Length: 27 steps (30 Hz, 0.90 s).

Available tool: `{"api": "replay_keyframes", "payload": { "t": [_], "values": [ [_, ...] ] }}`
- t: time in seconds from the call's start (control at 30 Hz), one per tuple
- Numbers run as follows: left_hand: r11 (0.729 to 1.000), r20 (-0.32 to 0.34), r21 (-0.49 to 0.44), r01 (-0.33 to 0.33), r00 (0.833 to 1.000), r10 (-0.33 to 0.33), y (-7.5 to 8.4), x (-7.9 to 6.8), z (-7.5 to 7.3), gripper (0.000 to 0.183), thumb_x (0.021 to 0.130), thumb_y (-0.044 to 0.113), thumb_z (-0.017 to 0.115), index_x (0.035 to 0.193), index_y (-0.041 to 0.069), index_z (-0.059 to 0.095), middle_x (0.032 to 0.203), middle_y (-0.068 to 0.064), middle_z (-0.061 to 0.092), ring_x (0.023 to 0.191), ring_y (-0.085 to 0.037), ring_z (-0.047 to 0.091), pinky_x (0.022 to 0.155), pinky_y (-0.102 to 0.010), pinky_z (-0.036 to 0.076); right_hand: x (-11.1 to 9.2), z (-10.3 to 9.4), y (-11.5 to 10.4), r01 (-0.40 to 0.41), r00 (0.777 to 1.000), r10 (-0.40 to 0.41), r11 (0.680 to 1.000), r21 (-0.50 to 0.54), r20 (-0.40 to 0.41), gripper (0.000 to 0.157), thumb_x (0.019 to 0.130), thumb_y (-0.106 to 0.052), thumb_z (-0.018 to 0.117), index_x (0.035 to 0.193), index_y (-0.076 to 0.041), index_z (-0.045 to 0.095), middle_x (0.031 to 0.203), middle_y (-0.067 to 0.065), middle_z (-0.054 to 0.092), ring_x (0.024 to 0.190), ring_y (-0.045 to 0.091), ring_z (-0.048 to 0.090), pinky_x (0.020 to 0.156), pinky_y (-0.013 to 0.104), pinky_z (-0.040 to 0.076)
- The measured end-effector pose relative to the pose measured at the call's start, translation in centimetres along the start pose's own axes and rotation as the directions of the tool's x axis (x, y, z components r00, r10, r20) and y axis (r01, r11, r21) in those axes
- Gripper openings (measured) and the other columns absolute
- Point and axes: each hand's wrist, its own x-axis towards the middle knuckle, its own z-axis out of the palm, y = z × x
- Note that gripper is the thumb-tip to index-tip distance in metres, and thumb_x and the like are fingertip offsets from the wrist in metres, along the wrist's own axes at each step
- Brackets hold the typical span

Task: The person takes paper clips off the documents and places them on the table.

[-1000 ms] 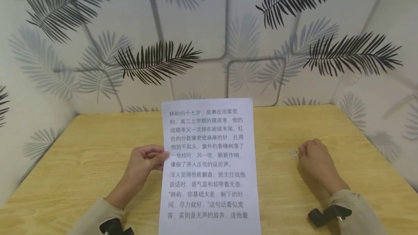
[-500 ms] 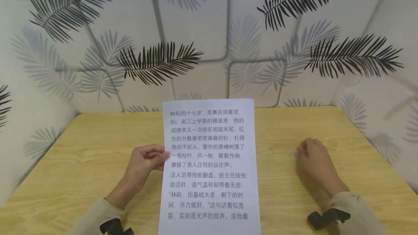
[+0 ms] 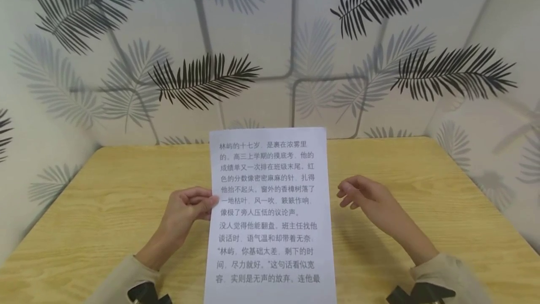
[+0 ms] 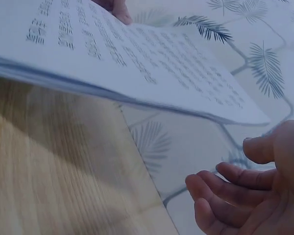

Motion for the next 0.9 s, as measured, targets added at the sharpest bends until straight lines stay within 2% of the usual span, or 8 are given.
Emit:
{"api": "replay_keyframes", "payload": {
  "t": [0.13, 0.23, 0.4, 0.6, 0.9],
  "values": [
    [1.000, -0.002, -0.005, 0.004, 1.000, -0.004, 0.0, 0.0, 0.1, 0.012, 0.085, -0.006, 0.069, 0.093, -0.014, 0.066, 0.077, -0.013, 0.071, 0.062, -0.017, 0.068, 0.058, -0.029, 0.060, -0.1, 1.1, -0.8, -0.006, 0.994, -0.010, 0.989, 0.148, 0.109, 0.028, 0.104, -0.007, 0.040, 0.119, 0.014, 0.052, 0.099, 0.004, 0.065, 0.083, 0.016, 0.068, 0.070, 0.028, 0.058],
    [1.000, -0.007, -0.005, 0.007, 1.000, -0.007, 0.0, 0.0, 0.1, 0.012, 0.085, -0.006, 0.069, 0.093, -0.014, 0.066, 0.076, -0.014, 0.071, 0.062, -0.017, 0.068, 0.058, -0.029, 0.060, -0.3, 1.7, -1.3, -0.005, 0.989, -0.023, 0.982, 0.187, 0.148, 0.026, 0.103, -0.006, 0.042, 0.118, 0.014, 0.051, 0.093, 0.006, 0.065, 0.076, 0.018, 0.066, 0.065, 0.030, 0.058],
    [1.000, -0.019, -0.007, 0.005, 1.000, -0.005, -0.1, 0.0, 0.1, 0.012, 0.085, -0.006, 0.068, 0.094, -0.014, 0.066, 0.078, -0.014, 0.071, 0.062, -0.018, 0.068, 0.058, -0.029, 0.060, -0.4, 2.4, -1.7, 0.015, 0.983, -0.051, 0.980, 0.200, 0.177, 0.016, 0.100, -0.002, 0.050, 0.112, 0.008, 0.050, 0.082, 0.008, 0.065, 0.063, 0.020, 0.059, 0.055, 0.031, 0.053],
    [0.999, -0.023, -0.037, 0.035, 0.999, -0.036, -0.2, 0.1, 0.3, 0.013, 0.088, -0.004, 0.066, 0.097, -0.014, 0.065, 0.079, -0.012, 0.072, 0.065, -0.016, 0.068, 0.058, -0.026, 0.059, -0.5, 2.8, -1.4, 0.011, 0.974, -0.073, 0.960, 0.279, 0.214, 0.011, 0.098, 0.002, 0.050, 0.107, 0.008, 0.046, 0.085, 0.011, 0.069, 0.058, 0.019, 0.056, 0.050, 0.032, 0.052],
    [0.996, 0.004, -0.044, 0.084, 0.996, -0.084, -0.5, 0.0, 0.4, 0.015, 0.089, -0.003, 0.066, 0.099, -0.013, 0.064, 0.079, -0.011, 0.071, 0.064, -0.016, 0.067, 0.057, -0.026, 0.059, -0.4, 3.2, -0.5, -0.056, 0.980, 0.001, 0.961, 0.271, 0.198, 0.013, 0.098, -0.001, 0.052, 0.105, 0.009, 0.046, 0.083, 0.009, 0.070, 0.056, 0.015, 0.055, 0.048, 0.030, 0.050]
  ]
}}
